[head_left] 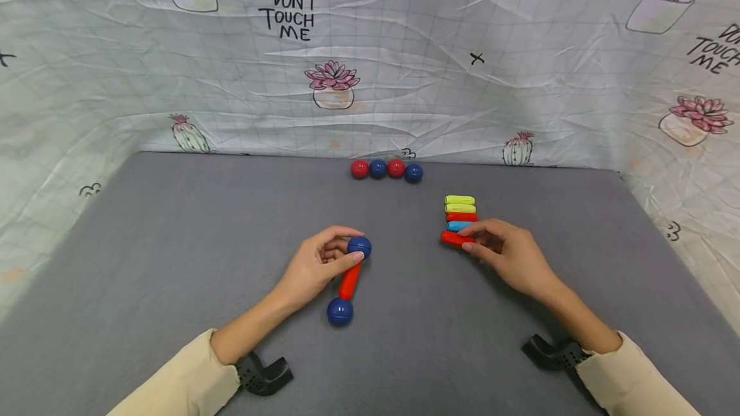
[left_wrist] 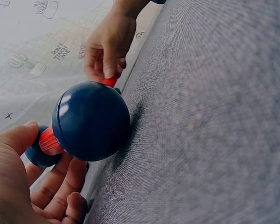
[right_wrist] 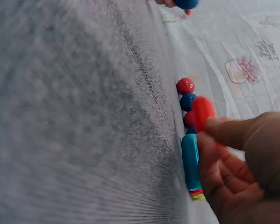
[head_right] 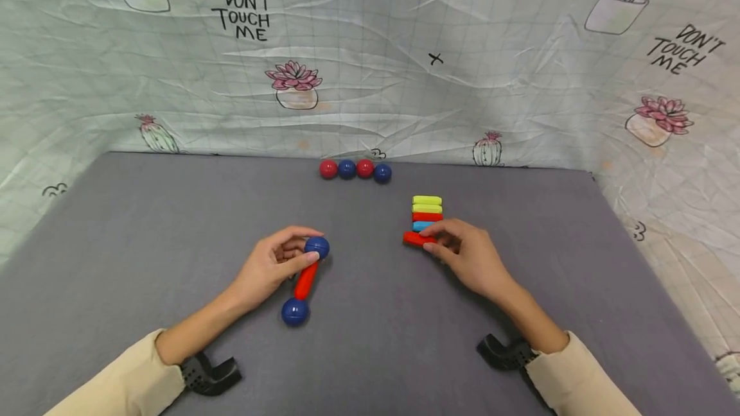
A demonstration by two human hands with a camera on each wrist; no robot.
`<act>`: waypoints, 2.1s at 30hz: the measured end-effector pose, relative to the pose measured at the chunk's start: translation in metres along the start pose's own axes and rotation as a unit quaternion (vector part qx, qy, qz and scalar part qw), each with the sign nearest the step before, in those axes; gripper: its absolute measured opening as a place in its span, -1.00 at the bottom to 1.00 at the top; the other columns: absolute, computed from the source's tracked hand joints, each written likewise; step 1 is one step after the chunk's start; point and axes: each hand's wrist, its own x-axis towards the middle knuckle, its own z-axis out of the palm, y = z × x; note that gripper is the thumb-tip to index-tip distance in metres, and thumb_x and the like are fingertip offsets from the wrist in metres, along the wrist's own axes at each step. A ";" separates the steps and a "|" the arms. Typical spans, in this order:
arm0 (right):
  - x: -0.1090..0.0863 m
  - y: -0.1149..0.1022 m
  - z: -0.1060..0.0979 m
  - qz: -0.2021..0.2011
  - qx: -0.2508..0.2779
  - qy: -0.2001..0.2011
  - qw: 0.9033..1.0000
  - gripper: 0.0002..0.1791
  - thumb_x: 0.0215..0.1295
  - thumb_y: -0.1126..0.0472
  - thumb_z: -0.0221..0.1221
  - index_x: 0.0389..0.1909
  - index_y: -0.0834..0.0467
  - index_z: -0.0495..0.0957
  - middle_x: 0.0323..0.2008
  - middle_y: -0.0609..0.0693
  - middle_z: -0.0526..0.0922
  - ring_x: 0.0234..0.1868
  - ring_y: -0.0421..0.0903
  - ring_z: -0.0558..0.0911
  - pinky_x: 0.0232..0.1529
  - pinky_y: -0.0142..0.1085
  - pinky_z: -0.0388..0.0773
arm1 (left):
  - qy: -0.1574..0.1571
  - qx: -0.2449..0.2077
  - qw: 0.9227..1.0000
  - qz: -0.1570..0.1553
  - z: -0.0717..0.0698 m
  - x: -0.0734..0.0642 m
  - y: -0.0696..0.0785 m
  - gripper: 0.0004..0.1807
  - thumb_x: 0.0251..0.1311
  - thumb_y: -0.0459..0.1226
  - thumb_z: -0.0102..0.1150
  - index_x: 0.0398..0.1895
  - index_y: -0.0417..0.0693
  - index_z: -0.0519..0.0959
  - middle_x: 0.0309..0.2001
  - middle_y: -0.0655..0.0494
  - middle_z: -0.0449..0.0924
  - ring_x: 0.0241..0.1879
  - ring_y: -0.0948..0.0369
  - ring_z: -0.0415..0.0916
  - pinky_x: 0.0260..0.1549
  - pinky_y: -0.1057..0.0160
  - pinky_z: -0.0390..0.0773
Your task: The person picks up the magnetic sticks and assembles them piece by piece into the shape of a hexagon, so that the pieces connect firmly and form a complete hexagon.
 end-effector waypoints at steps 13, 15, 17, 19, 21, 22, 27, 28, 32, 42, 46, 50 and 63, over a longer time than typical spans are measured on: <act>0.026 -0.037 0.008 -0.040 0.064 -0.057 0.996 -0.69 0.14 0.35 0.34 -0.11 -0.01 0.62 -0.22 -0.17 0.61 -0.34 -0.22 0.60 -0.32 -0.32 0.59 | 0.007 0.004 1.000 -0.012 0.001 -0.002 -0.001 -0.67 0.23 -0.38 0.22 0.07 -0.09 0.53 -0.33 0.01 0.59 -0.58 0.25 0.32 -0.61 0.37 0.25; 0.029 -0.041 0.010 -0.046 0.061 -0.061 0.995 -0.70 0.15 0.33 0.34 -0.12 -0.02 0.62 -0.24 -0.19 0.61 -0.35 -0.24 0.60 -0.33 -0.32 0.58 | 0.009 0.006 1.000 -0.015 0.001 -0.001 -0.001 -0.67 0.23 -0.38 0.22 0.08 -0.09 0.53 -0.32 0.02 0.59 -0.58 0.25 0.32 -0.61 0.37 0.25; 0.033 -0.044 0.012 -0.052 0.064 -0.067 0.994 -0.72 0.16 0.30 0.33 -0.12 -0.03 0.63 -0.25 -0.21 0.61 -0.35 -0.25 0.60 -0.34 -0.32 0.57 | 0.011 0.008 1.000 -0.017 0.001 -0.001 0.000 -0.68 0.24 -0.36 0.22 0.07 -0.08 0.53 -0.33 0.02 0.59 -0.58 0.26 0.31 -0.61 0.37 0.25; 0.036 -0.047 0.014 -0.062 0.067 -0.073 0.993 -0.74 0.17 0.28 0.33 -0.12 -0.03 0.63 -0.25 -0.20 0.61 -0.34 -0.26 0.60 -0.36 -0.32 0.57 | 0.013 0.010 1.000 -0.019 0.001 -0.001 0.000 -0.69 0.24 -0.34 0.23 0.05 -0.07 0.54 -0.33 0.03 0.59 -0.58 0.26 0.32 -0.60 0.38 0.25; 0.038 -0.050 0.016 -0.072 0.070 -0.077 0.992 -0.74 0.17 0.28 0.33 -0.13 -0.03 0.63 -0.24 -0.20 0.61 -0.34 -0.26 0.60 -0.37 -0.32 0.56 | 0.013 0.012 1.000 -0.019 0.001 -0.001 0.001 -0.70 0.24 -0.31 0.24 0.04 -0.06 0.54 -0.34 0.03 0.59 -0.57 0.26 0.32 -0.60 0.38 0.25; 0.039 -0.052 0.017 -0.077 0.072 -0.079 0.991 -0.75 0.17 0.27 0.33 -0.13 -0.03 0.63 -0.24 -0.20 0.61 -0.34 -0.26 0.60 -0.38 -0.32 0.56 | 0.013 0.013 1.000 -0.019 0.001 -0.001 0.001 -0.70 0.24 -0.30 0.24 0.04 -0.05 0.54 -0.34 0.03 0.59 -0.57 0.26 0.31 -0.60 0.38 0.25; 0.045 -0.061 0.021 -0.089 0.082 -0.093 0.988 -0.76 0.18 0.24 0.33 -0.12 -0.02 0.63 -0.23 -0.20 0.61 -0.34 -0.27 0.59 -0.36 -0.31 0.55 | 0.016 0.017 1.000 -0.018 0.001 0.000 0.001 -0.70 0.24 -0.27 0.24 0.04 -0.05 0.54 -0.34 0.04 0.60 -0.57 0.25 0.32 -0.60 0.38 0.25; 0.046 -0.062 0.021 -0.089 0.083 -0.098 0.988 -0.77 0.19 0.22 0.32 -0.12 -0.03 0.63 -0.23 -0.21 0.61 -0.33 -0.27 0.59 -0.35 -0.31 0.55 | 0.016 0.016 1.000 -0.018 0.001 0.000 0.002 -0.70 0.25 -0.27 0.24 0.04 -0.05 0.53 -0.34 0.04 0.60 -0.57 0.25 0.32 -0.60 0.38 0.25; 0.048 -0.068 0.025 -0.087 0.084 -0.111 0.987 -0.78 0.22 0.19 0.30 -0.11 -0.03 0.62 -0.22 -0.20 0.60 -0.33 -0.26 0.57 -0.32 -0.30 0.55 | 0.017 0.016 1.000 -0.020 0.001 -0.001 0.001 -0.71 0.25 -0.27 0.23 0.03 -0.07 0.53 -0.34 0.03 0.59 -0.58 0.24 0.31 -0.60 0.37 0.26; 0.052 -0.075 0.035 -0.106 0.088 -0.117 0.984 -0.79 0.23 0.18 0.30 -0.11 -0.04 0.63 -0.22 -0.22 0.59 -0.33 -0.26 0.56 -0.31 -0.30 0.55 | 0.013 0.007 1.000 -0.011 0.000 -0.001 -0.001 -0.71 0.26 -0.29 0.22 0.04 -0.07 0.52 -0.32 0.02 0.60 -0.58 0.25 0.31 -0.61 0.37 0.24; 0.053 -0.076 0.038 -0.108 0.090 -0.117 0.983 -0.80 0.24 0.19 0.29 -0.12 -0.04 0.63 -0.23 -0.22 0.59 -0.35 -0.26 0.55 -0.32 -0.30 0.55 | 0.015 0.007 1.000 -0.012 0.000 -0.001 -0.001 -0.70 0.26 -0.29 0.22 0.05 -0.08 0.51 -0.31 0.02 0.61 -0.58 0.26 0.31 -0.60 0.38 0.24; 0.054 -0.076 0.039 -0.104 0.092 -0.113 0.984 -0.79 0.23 0.19 0.29 -0.12 -0.04 0.63 -0.24 -0.22 0.59 -0.36 -0.26 0.55 -0.33 -0.28 0.55 | 0.018 0.002 1.000 -0.015 0.000 -0.001 -0.001 -0.70 0.26 -0.30 0.22 0.05 -0.11 0.50 -0.30 -0.01 0.59 -0.57 0.22 0.32 -0.60 0.38 0.25; 0.063 -0.078 0.047 -0.080 0.143 -0.112 0.980 -0.81 0.25 0.18 0.27 -0.12 -0.01 0.63 -0.21 -0.16 0.61 -0.37 -0.21 0.61 -0.34 -0.27 0.57 | 0.019 -0.024 0.999 -0.023 0.000 -0.001 0.001 -0.66 0.27 -0.27 0.20 0.05 -0.17 0.42 -0.26 -0.04 0.51 -0.63 0.25 0.26 -0.68 0.37 0.26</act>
